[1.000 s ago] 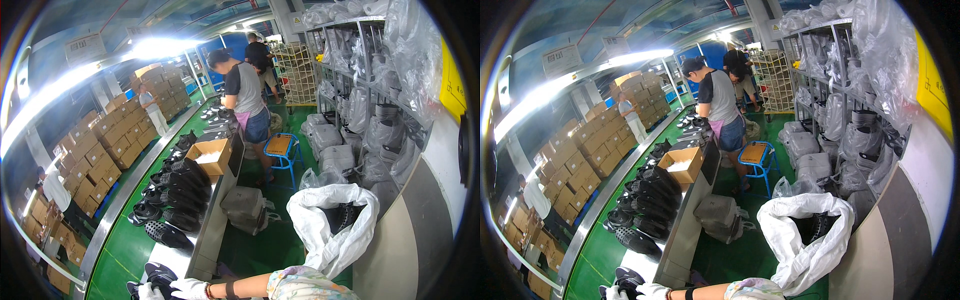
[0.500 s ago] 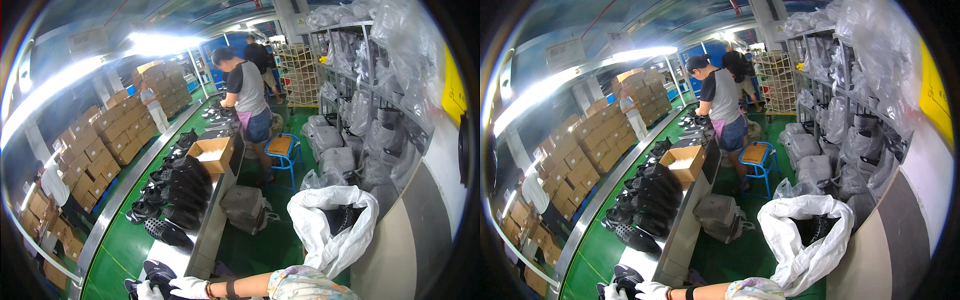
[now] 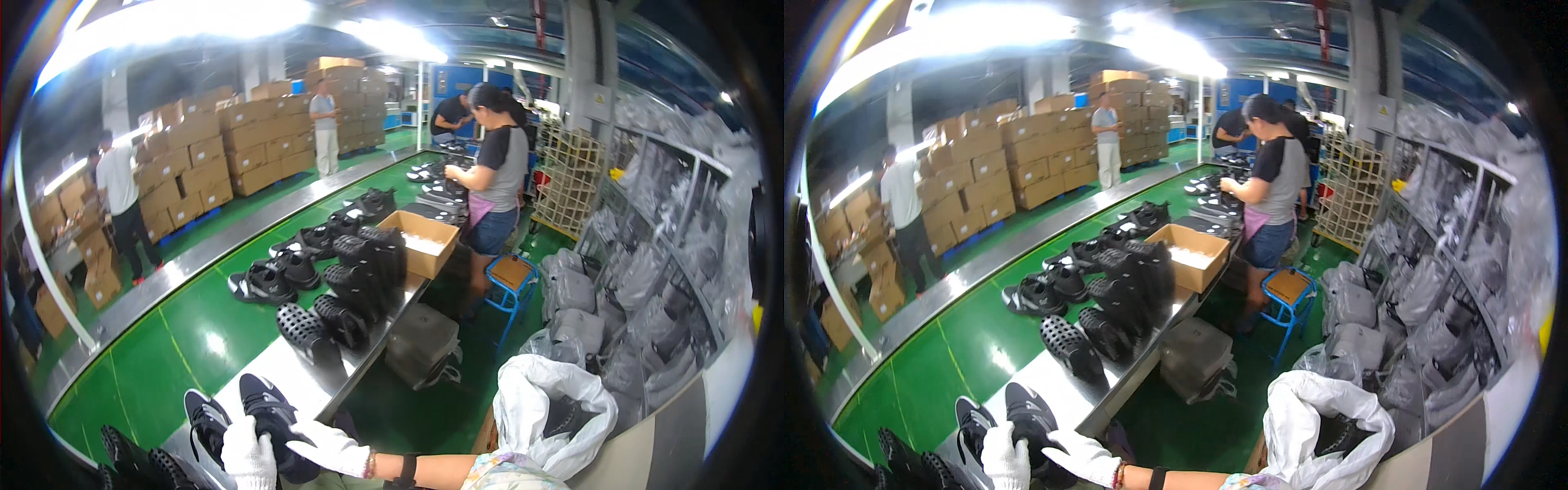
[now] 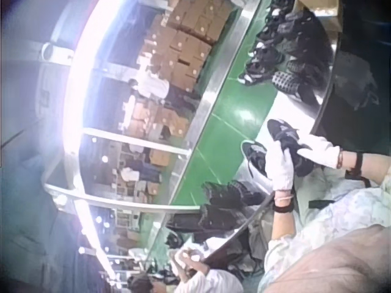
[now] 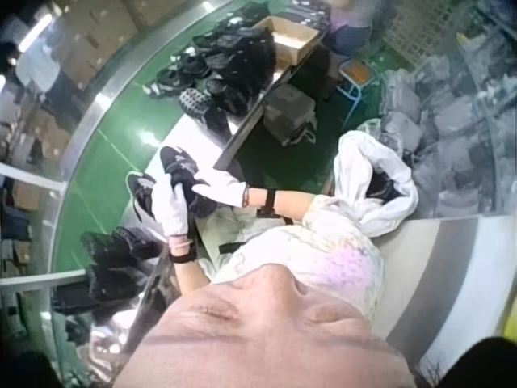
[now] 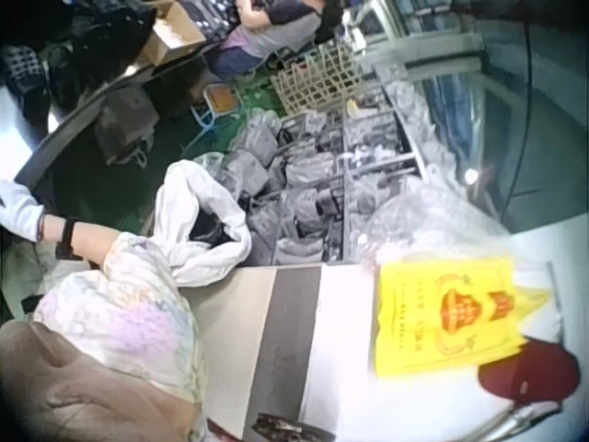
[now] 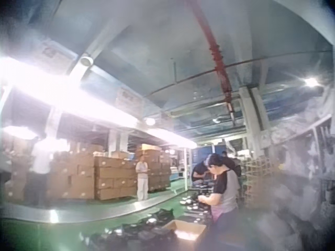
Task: Insert insoles or internal components into finished shoe uppers on a production line.
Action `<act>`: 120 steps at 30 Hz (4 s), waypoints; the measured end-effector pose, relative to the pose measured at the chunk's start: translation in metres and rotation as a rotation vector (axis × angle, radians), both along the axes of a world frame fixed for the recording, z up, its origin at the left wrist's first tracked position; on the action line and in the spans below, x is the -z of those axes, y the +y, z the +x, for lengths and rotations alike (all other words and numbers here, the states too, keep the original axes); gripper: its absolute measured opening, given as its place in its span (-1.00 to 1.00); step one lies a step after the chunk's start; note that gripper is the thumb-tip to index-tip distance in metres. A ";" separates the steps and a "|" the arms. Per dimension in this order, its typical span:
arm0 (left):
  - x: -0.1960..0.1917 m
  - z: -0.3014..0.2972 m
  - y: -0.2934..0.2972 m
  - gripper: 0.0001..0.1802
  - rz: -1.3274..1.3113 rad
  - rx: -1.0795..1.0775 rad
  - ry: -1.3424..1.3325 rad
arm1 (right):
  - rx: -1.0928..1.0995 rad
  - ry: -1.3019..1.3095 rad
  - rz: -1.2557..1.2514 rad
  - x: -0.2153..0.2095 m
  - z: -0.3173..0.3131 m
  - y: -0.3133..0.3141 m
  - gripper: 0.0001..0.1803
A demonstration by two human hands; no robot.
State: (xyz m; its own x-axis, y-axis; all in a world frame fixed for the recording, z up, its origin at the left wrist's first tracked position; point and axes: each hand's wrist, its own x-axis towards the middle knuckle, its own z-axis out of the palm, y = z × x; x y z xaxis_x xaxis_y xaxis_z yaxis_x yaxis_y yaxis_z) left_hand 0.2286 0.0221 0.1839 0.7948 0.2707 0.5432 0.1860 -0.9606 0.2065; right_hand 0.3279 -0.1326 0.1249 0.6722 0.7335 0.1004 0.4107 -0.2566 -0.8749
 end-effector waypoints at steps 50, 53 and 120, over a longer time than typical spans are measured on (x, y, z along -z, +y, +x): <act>-0.007 0.004 0.003 -0.58 -0.144 -0.236 0.019 | 0.022 -0.124 -0.060 -0.014 0.017 0.051 -0.56; -0.012 0.018 0.004 -0.68 -0.003 -0.176 0.059 | 0.026 -0.164 0.043 -0.014 0.017 0.043 -0.51; -0.001 0.005 0.010 -0.85 0.100 -0.189 0.049 | -0.072 1.006 0.384 -0.011 0.066 0.059 -0.78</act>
State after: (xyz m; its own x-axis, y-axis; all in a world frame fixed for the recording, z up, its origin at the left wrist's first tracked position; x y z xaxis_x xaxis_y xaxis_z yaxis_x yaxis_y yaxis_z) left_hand 0.2337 0.0325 0.1848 0.7613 0.3637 0.5368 0.3719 -0.9231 0.0980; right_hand 0.3940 -0.0733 0.1358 0.5313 0.8119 -0.2421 -0.5383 0.1029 -0.8364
